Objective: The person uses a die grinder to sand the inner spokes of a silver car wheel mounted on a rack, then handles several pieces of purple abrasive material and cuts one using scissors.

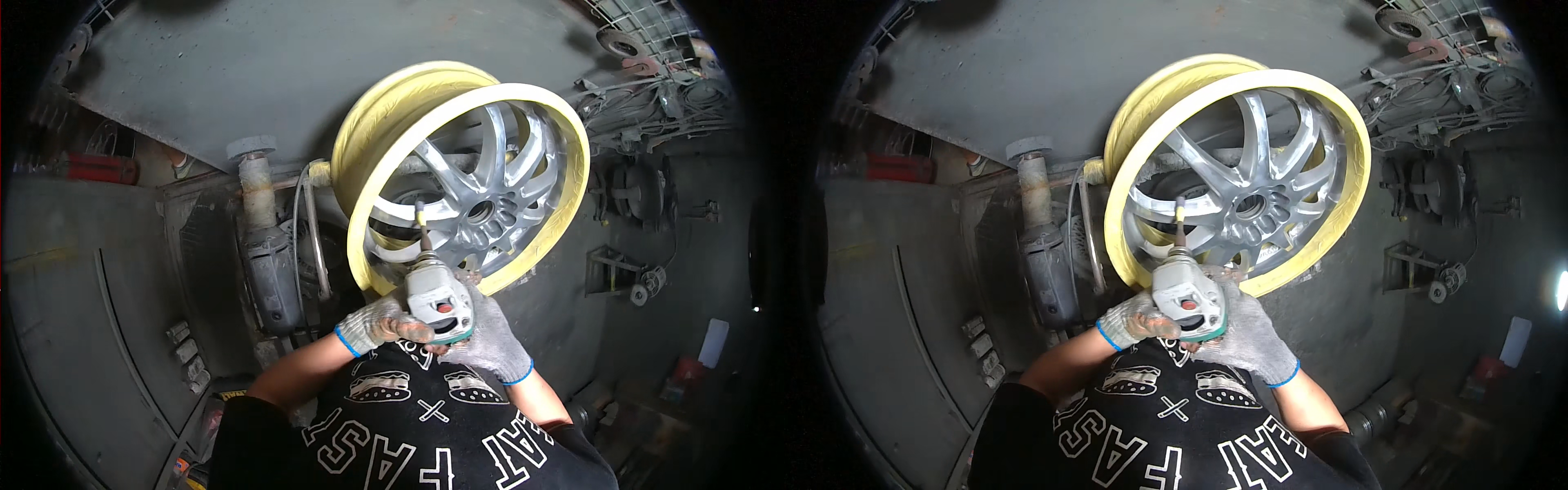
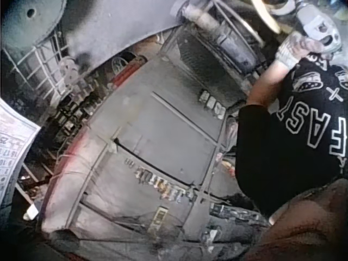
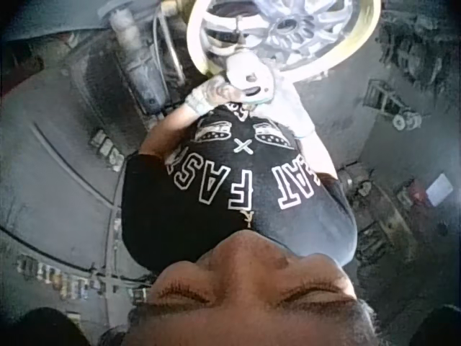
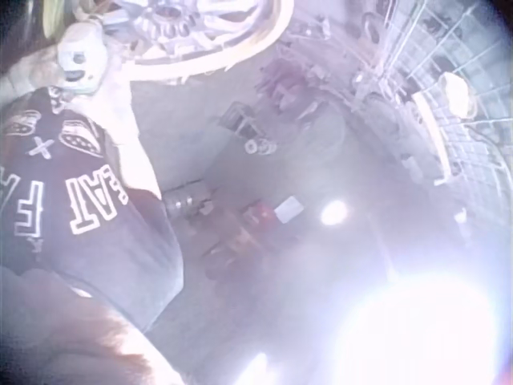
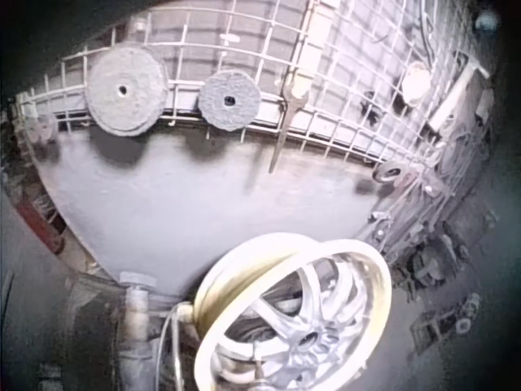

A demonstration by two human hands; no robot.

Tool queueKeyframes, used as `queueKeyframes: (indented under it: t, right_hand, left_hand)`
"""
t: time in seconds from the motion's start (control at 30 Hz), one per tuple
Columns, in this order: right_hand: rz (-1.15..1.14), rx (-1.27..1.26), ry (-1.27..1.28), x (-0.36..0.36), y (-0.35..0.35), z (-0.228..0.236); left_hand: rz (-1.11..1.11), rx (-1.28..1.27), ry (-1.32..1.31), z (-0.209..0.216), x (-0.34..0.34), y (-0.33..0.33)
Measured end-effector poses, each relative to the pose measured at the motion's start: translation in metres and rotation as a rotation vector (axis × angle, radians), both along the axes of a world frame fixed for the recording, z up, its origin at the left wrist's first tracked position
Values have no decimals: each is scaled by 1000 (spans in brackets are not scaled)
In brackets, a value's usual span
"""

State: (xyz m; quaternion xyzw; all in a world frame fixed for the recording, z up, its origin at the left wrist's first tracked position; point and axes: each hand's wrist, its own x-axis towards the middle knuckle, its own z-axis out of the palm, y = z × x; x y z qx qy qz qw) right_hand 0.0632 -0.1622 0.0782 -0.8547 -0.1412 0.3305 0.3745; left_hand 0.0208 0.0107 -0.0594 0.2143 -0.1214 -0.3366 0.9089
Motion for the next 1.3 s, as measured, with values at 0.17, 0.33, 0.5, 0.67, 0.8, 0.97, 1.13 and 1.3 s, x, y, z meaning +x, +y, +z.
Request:
queueKeyframes:
  t: [0.17, 0.33, 0.5, 0.67, 0.8, 0.97, 1.13, 1.3]
  right_hand:
    - [73, 19, -14, 9, 22, -7]
    - [29, -9, 8, 9, 5, 2]
    - [17, 105, -14, 9, -12, -8]
    - [43, 209, 4, 6, -24, -27]
    - [-27, 190, 63, 12, -43, -25]
    - [-77, 194, 25, 16, -60, -31]
    - [-205, 359, 71, 21, -70, -37]
    - [-252, 356, 33, 15, -86, -54]
  left_hand:
    - [-410, 242, -50, -7, 6, 27]
    - [-356, -59, 253, -21, -1, 9]
    - [-686, -1056, 919, -16, 6, -5]
    - [-106, -40, 413, 60, 20, 2]
    - [-85, 24, 183, 56, 31, -18]
    - [-8, 149, 175, 69, 44, -32]
    - [-42, 45, 128, 57, 53, -48]
    - [-57, 27, 326, -2, 59, -69]
